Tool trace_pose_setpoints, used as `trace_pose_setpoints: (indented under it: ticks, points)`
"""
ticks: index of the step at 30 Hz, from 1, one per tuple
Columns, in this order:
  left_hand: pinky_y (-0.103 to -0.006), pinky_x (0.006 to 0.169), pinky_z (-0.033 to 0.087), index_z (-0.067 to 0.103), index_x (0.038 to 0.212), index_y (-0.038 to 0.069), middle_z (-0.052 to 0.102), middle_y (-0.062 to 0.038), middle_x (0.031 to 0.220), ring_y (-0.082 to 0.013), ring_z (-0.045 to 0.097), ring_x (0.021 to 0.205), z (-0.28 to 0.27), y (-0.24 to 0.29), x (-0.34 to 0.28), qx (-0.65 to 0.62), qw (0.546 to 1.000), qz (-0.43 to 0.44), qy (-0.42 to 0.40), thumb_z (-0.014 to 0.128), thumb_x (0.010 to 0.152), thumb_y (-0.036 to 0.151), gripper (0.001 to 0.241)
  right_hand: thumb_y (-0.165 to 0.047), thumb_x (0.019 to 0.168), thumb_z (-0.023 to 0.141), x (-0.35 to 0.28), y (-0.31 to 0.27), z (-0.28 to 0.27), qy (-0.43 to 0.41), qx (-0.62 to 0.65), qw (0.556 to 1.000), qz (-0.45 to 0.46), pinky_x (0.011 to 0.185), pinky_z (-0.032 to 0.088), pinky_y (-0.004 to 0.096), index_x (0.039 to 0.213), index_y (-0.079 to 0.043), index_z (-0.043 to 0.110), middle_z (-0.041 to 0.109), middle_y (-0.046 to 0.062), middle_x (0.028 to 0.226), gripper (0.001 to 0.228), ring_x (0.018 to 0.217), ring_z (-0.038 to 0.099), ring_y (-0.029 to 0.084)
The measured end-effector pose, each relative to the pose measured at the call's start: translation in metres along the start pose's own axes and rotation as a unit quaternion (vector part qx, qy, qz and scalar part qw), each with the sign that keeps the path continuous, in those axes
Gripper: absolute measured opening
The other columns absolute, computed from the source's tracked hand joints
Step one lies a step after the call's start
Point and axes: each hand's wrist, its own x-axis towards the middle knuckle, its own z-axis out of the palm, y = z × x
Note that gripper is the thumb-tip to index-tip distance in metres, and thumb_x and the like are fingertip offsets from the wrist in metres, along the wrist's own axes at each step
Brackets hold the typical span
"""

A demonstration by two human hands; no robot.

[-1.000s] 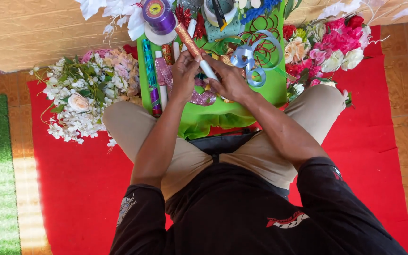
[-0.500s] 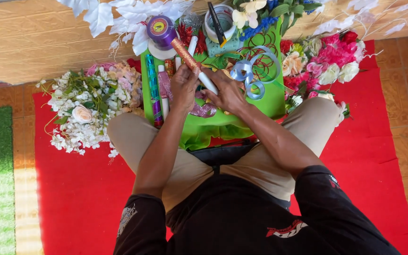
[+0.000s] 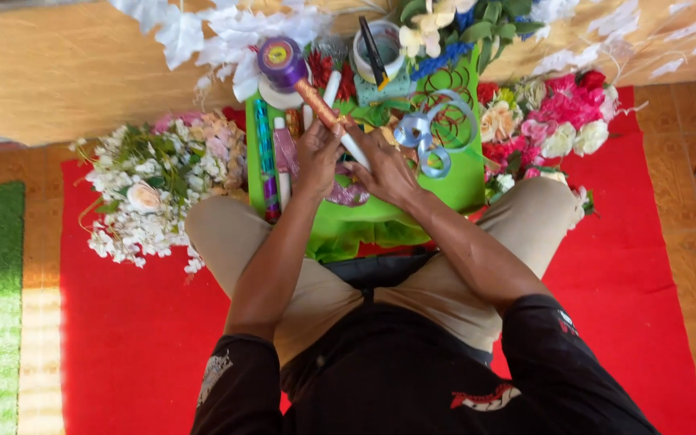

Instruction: The person sits cross-legged on a red mat and wraps a gold ribbon around a white cylindrical object. They continue to wrap the ribbon around the cylinder, adjusting the ribbon as they go.

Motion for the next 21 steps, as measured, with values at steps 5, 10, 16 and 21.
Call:
trace_pose_setpoints:
  ticks: [5, 10, 16, 21]
  points:
    - [-0.0460, 0.101, 0.056, 0.053, 0.143, 0.002, 0.062, -0.013, 0.121, -0.0253, 0.063, 0.115, 0.000, 0.002, -0.004, -0.041, 0.998, -0.025, -0.027, 0.057, 0.109, 0.015, 0.037, -0.009, 0.101, 0.061, -0.006, -0.006, -0.009, -0.068, 0.074, 0.994, 0.040, 0.064, 0.065, 0.059, 0.155, -0.003, 0.044, 0.065, 0.037, 0.111, 0.057, 0.085, 0.072, 0.053]
    - [-0.0492, 0.104, 0.054, 0.049, 0.148, 0.003, 0.061, -0.013, 0.123, -0.0260, 0.061, 0.117, -0.009, -0.013, -0.001, -0.028, 0.998, -0.042, -0.029, 0.054, 0.111, 0.019, 0.040, -0.006, 0.098, 0.061, -0.012, 0.015, 0.006, -0.041, 0.049, 0.997, 0.039, 0.067, 0.065, 0.062, 0.153, -0.010, 0.048, 0.068, 0.036, 0.114, 0.057, 0.086, 0.072, 0.054]
    - [-0.0476, 0.107, 0.054, 0.054, 0.147, 0.005, 0.063, -0.008, 0.122, -0.0218, 0.063, 0.117, -0.022, -0.037, 0.006, -0.050, 0.998, -0.034, -0.011, 0.058, 0.109, 0.017, 0.040, -0.005, 0.096, 0.062, -0.009, 0.003, 0.000, -0.028, -0.080, 0.996, 0.001, 0.054, 0.066, 0.048, 0.153, -0.012, 0.052, 0.071, 0.031, 0.099, 0.057, 0.069, 0.074, 0.043]
    - [-0.0436, 0.105, 0.058, 0.058, 0.143, 0.006, 0.066, -0.009, 0.124, -0.0223, 0.067, 0.115, -0.022, -0.038, 0.011, -0.089, 0.996, -0.028, 0.005, 0.065, 0.105, 0.019, 0.040, -0.016, 0.102, 0.062, -0.004, -0.015, -0.012, -0.064, 0.041, 0.996, 0.048, 0.066, 0.063, 0.062, 0.156, -0.004, 0.041, 0.064, 0.042, 0.115, 0.059, 0.088, 0.071, 0.056]
